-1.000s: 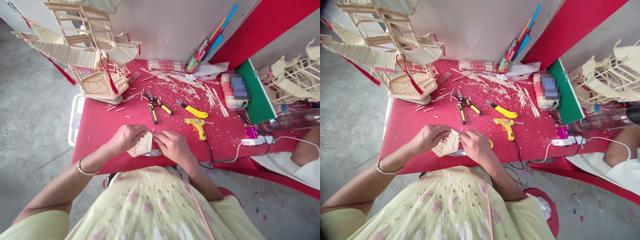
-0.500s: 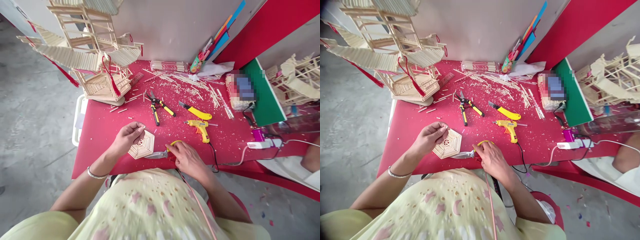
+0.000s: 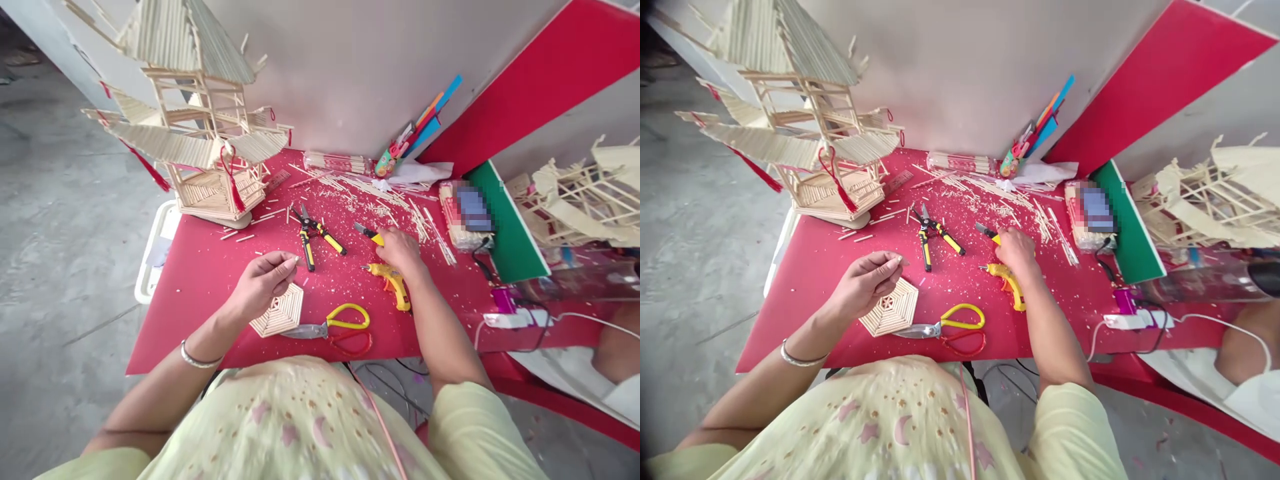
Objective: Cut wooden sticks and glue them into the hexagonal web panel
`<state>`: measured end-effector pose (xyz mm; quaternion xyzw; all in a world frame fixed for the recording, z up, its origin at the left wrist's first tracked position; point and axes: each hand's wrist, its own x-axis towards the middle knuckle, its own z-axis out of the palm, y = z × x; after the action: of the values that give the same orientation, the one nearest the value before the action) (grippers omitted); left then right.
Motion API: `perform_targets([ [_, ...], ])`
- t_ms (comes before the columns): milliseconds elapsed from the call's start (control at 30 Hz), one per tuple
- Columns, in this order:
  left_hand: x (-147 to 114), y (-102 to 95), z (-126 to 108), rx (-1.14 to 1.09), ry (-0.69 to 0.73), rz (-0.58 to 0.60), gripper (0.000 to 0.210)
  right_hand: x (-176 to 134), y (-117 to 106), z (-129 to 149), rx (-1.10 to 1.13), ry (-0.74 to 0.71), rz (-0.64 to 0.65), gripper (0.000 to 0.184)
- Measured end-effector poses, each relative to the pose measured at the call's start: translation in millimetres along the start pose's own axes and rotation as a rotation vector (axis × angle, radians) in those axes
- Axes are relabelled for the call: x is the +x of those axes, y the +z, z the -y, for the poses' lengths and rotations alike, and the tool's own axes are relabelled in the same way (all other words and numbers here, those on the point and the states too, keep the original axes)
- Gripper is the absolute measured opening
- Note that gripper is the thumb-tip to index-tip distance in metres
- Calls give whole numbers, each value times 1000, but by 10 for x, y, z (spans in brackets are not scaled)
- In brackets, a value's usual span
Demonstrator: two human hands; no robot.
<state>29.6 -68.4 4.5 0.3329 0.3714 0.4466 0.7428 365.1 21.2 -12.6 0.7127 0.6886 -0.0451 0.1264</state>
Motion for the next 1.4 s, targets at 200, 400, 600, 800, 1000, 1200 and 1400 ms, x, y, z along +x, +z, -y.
perform_targets([
  [200, 63, -54, -41, -12, 10, -50, 31, -337, -233, 156, 120, -227, -294, 63],
  [400, 106, 18, -8, 9, 41, -68, 31, -1025, -353, 755, 245, -693, -466, 61],
  [600, 65, 11, -13, -11, 66, -73, 32, -1136, -318, 883, 197, -781, -440, 52],
  [800, 37, 0, 3, -4, 61, -88, 33, -1131, -309, 909, 177, -777, -423, 49],
  [1000, 31, -6, 40, 22, 83, -119, 33, -1158, -322, 917, 168, -771, -448, 46],
  [1200, 13, 3, 83, 38, 137, -156, 32, -1161, -302, 922, 209, -737, -436, 47],
  [1400, -37, 129, 73, -20, 121, -204, 37, -1119, -223, 942, 212, -689, -443, 48],
])
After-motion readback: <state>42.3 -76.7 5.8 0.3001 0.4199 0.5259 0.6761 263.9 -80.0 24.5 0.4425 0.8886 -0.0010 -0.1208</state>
